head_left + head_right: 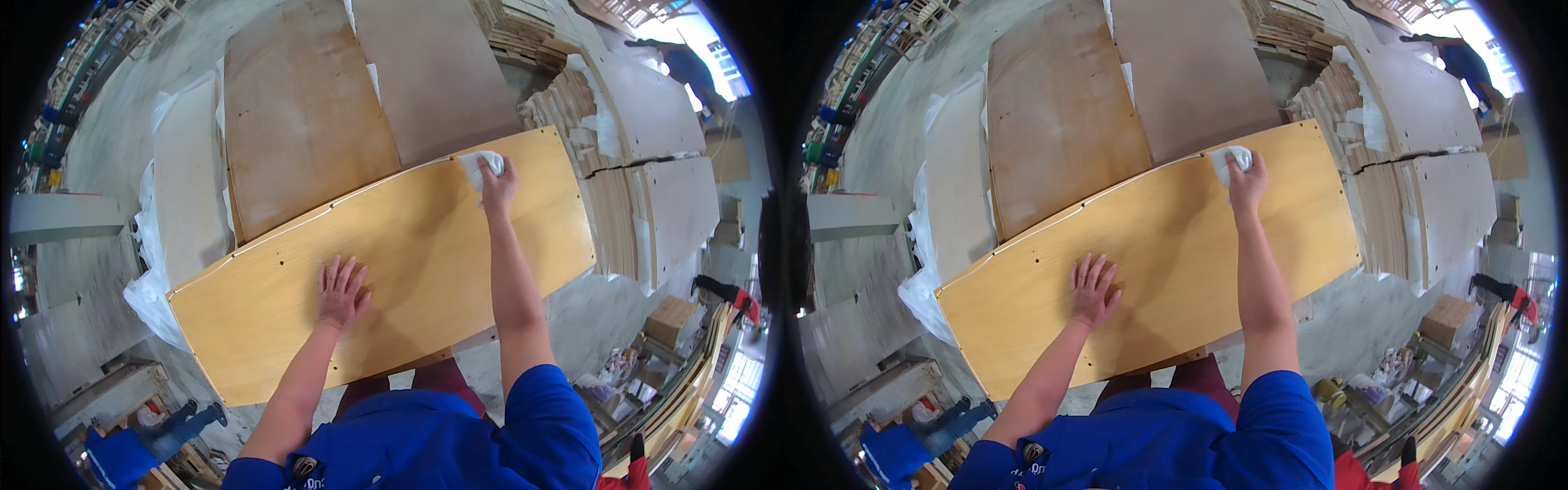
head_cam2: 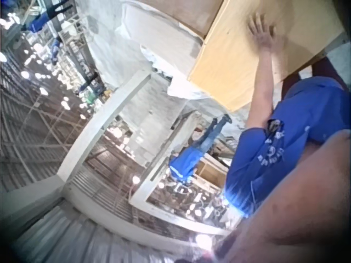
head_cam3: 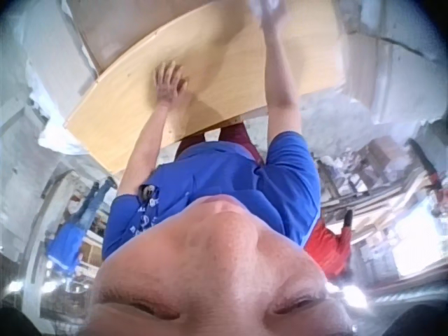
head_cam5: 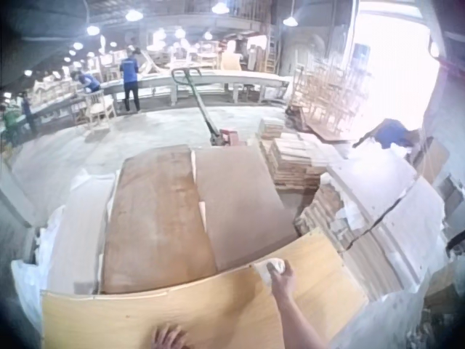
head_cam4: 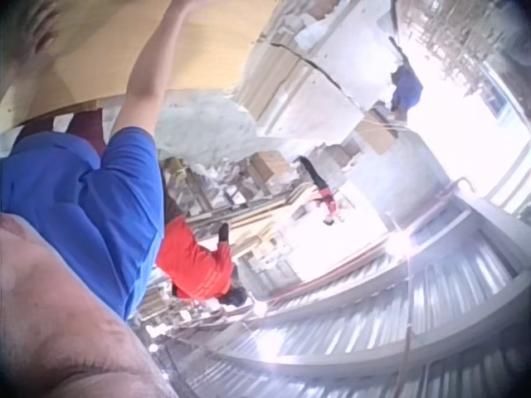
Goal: The person wipes the surface of several light-colored wooden panels using a white cloth. They move along a roller conveyor, cleaning each panel individually and occasionally picking up additional cloths from the floor.
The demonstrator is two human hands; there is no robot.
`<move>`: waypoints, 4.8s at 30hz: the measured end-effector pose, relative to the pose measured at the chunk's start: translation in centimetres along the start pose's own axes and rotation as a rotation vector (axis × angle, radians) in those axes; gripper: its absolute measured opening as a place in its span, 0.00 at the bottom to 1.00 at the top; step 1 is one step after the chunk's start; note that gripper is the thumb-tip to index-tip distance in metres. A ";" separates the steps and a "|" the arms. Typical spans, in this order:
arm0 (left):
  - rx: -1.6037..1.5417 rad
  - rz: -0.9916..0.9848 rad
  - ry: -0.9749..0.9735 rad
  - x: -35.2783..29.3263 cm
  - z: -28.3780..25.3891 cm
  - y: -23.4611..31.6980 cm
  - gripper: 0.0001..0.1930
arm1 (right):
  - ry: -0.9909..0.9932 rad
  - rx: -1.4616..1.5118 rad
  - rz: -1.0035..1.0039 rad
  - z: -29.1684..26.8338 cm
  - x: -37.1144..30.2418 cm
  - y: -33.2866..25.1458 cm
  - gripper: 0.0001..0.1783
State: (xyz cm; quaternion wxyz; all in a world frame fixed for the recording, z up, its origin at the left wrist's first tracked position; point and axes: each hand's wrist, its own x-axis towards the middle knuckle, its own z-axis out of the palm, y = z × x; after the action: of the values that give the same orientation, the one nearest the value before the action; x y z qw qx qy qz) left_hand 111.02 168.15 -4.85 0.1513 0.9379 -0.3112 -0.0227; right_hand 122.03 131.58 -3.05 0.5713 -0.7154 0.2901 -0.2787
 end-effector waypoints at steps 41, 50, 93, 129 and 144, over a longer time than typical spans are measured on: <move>0.126 -0.042 -0.146 1.3 -0.2 1.5 0.32 | 0.139 -0.331 -0.215 -13.0 18.3 5.5 0.13; 0.133 -0.038 -0.151 1.6 -0.2 1.5 0.33 | 0.190 -0.366 -0.191 -14.7 20.7 5.0 0.15; 0.171 0.032 -0.133 1.9 -0.2 2.2 0.34 | 0.072 -0.614 0.076 -29.1 12.2 3.5 0.16; 0.258 0.104 -0.091 1.6 0.6 2.6 0.33 | 0.177 -0.721 0.167 -40.5 1.9 5.2 0.15; 0.084 -0.026 -0.068 -0.7 -0.4 1.1 0.29 | -0.094 1.281 0.691 -32.6 -5.6 3.1 0.30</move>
State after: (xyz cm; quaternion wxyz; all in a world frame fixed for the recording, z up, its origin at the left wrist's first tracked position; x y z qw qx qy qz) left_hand 109.85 167.84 -4.18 0.1006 0.9461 -0.3047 -0.0435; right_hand 94.11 113.79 -0.26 0.9451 -0.1194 0.2544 -0.1666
